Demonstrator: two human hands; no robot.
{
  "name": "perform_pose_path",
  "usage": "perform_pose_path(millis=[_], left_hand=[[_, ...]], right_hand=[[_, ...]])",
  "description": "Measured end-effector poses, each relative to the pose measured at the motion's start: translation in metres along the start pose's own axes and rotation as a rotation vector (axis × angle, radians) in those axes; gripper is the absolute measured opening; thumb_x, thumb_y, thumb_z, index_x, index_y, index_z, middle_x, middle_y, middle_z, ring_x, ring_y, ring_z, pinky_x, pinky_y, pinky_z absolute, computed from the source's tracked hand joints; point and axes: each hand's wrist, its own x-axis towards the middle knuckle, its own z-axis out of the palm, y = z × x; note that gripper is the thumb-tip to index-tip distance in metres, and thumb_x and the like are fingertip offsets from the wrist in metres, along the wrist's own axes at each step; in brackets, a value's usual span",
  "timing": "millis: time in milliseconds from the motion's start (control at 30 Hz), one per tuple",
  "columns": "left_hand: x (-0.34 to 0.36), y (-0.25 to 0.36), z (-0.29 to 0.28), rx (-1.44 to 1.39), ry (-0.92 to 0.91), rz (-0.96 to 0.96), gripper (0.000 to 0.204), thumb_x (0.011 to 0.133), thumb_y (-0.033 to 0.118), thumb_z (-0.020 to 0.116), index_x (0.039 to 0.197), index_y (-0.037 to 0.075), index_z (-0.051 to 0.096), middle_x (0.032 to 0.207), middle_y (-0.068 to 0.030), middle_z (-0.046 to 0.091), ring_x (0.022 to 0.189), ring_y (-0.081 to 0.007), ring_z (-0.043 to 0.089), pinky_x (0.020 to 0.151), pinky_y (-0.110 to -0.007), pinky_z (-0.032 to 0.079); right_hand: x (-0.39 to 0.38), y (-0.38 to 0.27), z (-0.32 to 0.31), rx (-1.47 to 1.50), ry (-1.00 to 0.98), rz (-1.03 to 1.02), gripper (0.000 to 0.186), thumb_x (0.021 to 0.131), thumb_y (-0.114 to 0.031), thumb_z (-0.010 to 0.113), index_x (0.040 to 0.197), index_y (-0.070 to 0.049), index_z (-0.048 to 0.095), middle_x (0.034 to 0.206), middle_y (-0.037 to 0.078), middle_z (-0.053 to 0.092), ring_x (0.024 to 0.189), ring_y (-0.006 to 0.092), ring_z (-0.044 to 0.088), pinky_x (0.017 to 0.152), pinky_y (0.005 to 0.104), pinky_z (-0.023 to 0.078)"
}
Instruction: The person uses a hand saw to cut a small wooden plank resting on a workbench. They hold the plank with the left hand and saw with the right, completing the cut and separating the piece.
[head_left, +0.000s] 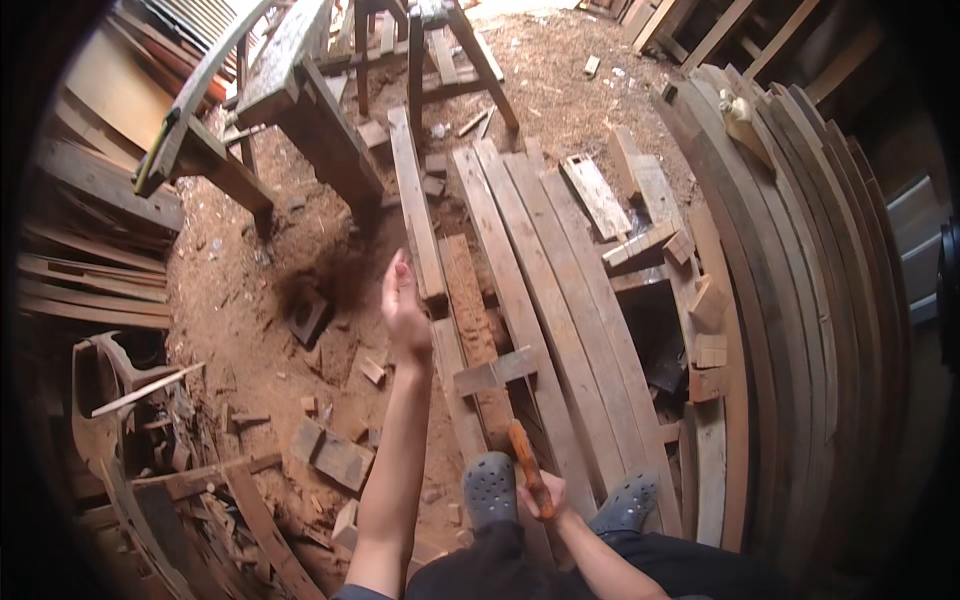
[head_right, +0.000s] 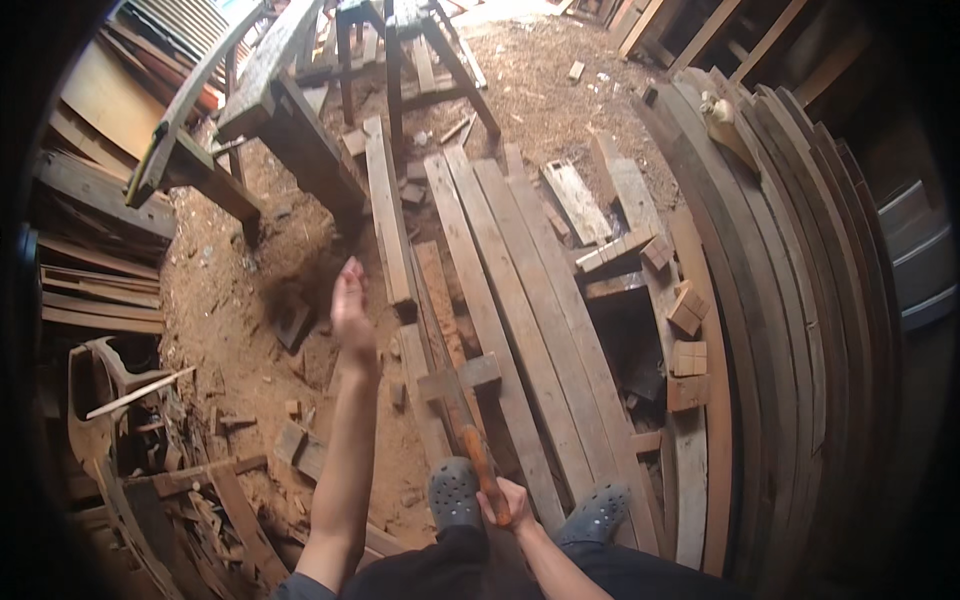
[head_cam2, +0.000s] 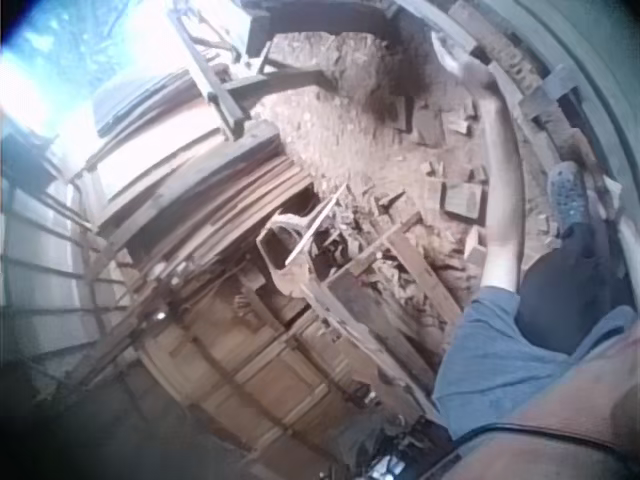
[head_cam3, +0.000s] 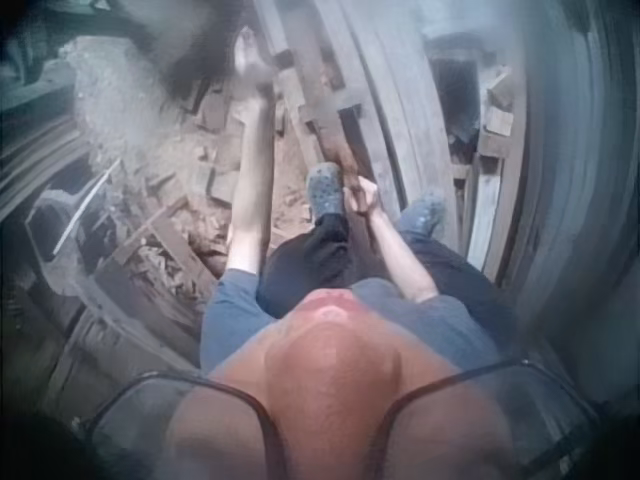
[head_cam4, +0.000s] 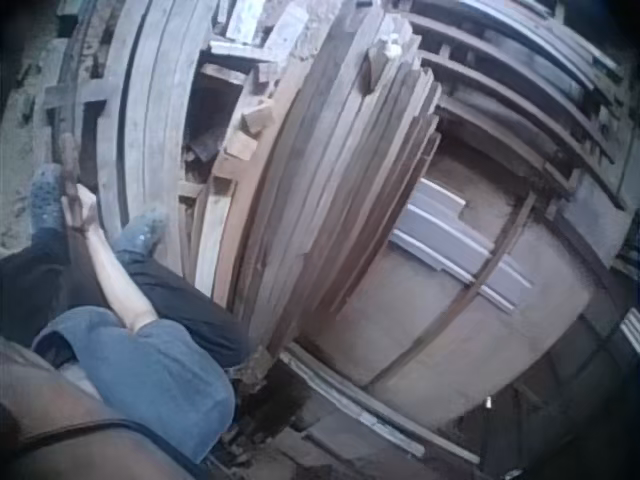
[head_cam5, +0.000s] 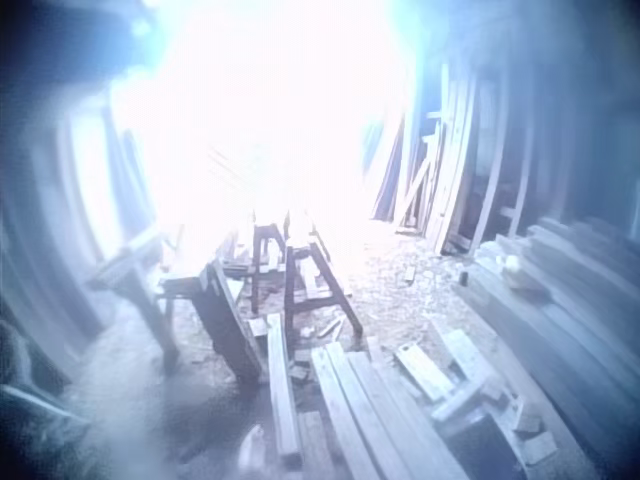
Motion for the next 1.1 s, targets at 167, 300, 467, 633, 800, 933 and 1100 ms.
perform_pose_path(millis=[167, 300, 467, 633, 800, 933, 1100], left_hand=[[-0.053, -0.159, 0.015, 0.737, 0.064, -0.512, 0.07, 0.093, 0.053, 0.036, 0.142, 0.003, 0.03, 0.147, -0.0208, 0.025, 0.136, -0.0358, 0.02, 0.111, -0.048, 0.016], [-0.093, -0.198, 0.028, 0.813, 0.104, -0.42, 0.071, 0.093, 0.054, 0.035, 0.144, 0.004, 0.026, 0.146, -0.0211, 0.026, 0.135, -0.0368, 0.022, 0.111, -0.046, 0.015], [-0.082, -0.197, 0.025, 0.735, 0.18, -0.464, 0.073, 0.092, 0.058, 0.033, 0.143, 0.005, 0.027, 0.145, -0.0194, 0.03, 0.133, -0.035, 0.027, 0.11, -0.047, 0.018], [-0.077, -0.183, 0.032, 0.745, 0.174, -0.664, 0.073, 0.092, 0.059, 0.029, 0.142, 0.005, 0.029, 0.142, -0.0179, 0.036, 0.131, -0.0338, 0.033, 0.107, -0.048, 0.024], [-0.089, -0.179, 0.046, 0.841, 0.185, -0.598, 0.075, 0.092, 0.059, 0.031, 0.141, 0.003, 0.027, 0.139, -0.0197, 0.038, 0.128, -0.0346, 0.036, 0.103, -0.05, 0.03], [-0.087, -0.178, 0.045, 0.859, 0.154, -0.559, 0.076, 0.092, 0.056, 0.034, 0.141, -0.002, 0.026, 0.137, -0.021, 0.039, 0.125, -0.035, 0.039, 0.101, -0.05, 0.033], [-0.088, -0.173, 0.036, 0.816, 0.082, -0.587, 0.074, 0.093, 0.055, 0.034, 0.144, 0.003, 0.021, 0.139, -0.0206, 0.037, 0.126, -0.0367, 0.038, 0.101, -0.051, 0.035]], right_hand=[[-0.006, -0.008, -0.01, 0.033, 0.012, 0.18, 0.016, 0.078, -0.013, 0.066, 0.075, -0.002, 0.056, 0.063, 0.013, 0.054, 0.056, 0.0307, 0.057, 0.053, 0.0351, 0.045], [-0.005, -0.007, -0.008, 0.073, 0.044, 0.26, 0.016, 0.077, -0.013, 0.066, 0.074, -0.001, 0.057, 0.06, 0.011, 0.054, 0.053, 0.0255, 0.057, 0.053, 0.0328, 0.044], [-0.01, 0.0, -0.008, 0.238, 0.169, 0.368, 0.015, 0.075, -0.013, 0.066, 0.071, -0.002, 0.057, 0.058, 0.007, 0.056, 0.052, 0.0175, 0.056, 0.053, 0.0298, 0.043], [-0.018, 0.012, -0.007, 0.375, 0.209, 0.487, 0.014, 0.075, -0.012, 0.064, 0.07, -0.001, 0.057, 0.059, 0.007, 0.056, 0.053, 0.0165, 0.055, 0.054, 0.0298, 0.044], [-0.024, 0.013, -0.003, 0.31, 0.172, 0.48, 0.014, 0.075, -0.013, 0.063, 0.071, 0.0, 0.058, 0.061, 0.008, 0.055, 0.056, 0.0187, 0.055, 0.056, 0.031, 0.043], [-0.024, 0.017, -0.002, 0.332, 0.184, 0.472, 0.014, 0.073, -0.013, 0.064, 0.072, 0.0, 0.058, 0.062, 0.008, 0.054, 0.056, 0.0198, 0.055, 0.056, 0.0313, 0.043], [-0.024, 0.018, -0.003, 0.343, 0.205, 0.464, 0.013, 0.072, -0.012, 0.064, 0.072, 0.0, 0.058, 0.061, 0.008, 0.054, 0.055, 0.0206, 0.054, 0.056, 0.0311, 0.043]])
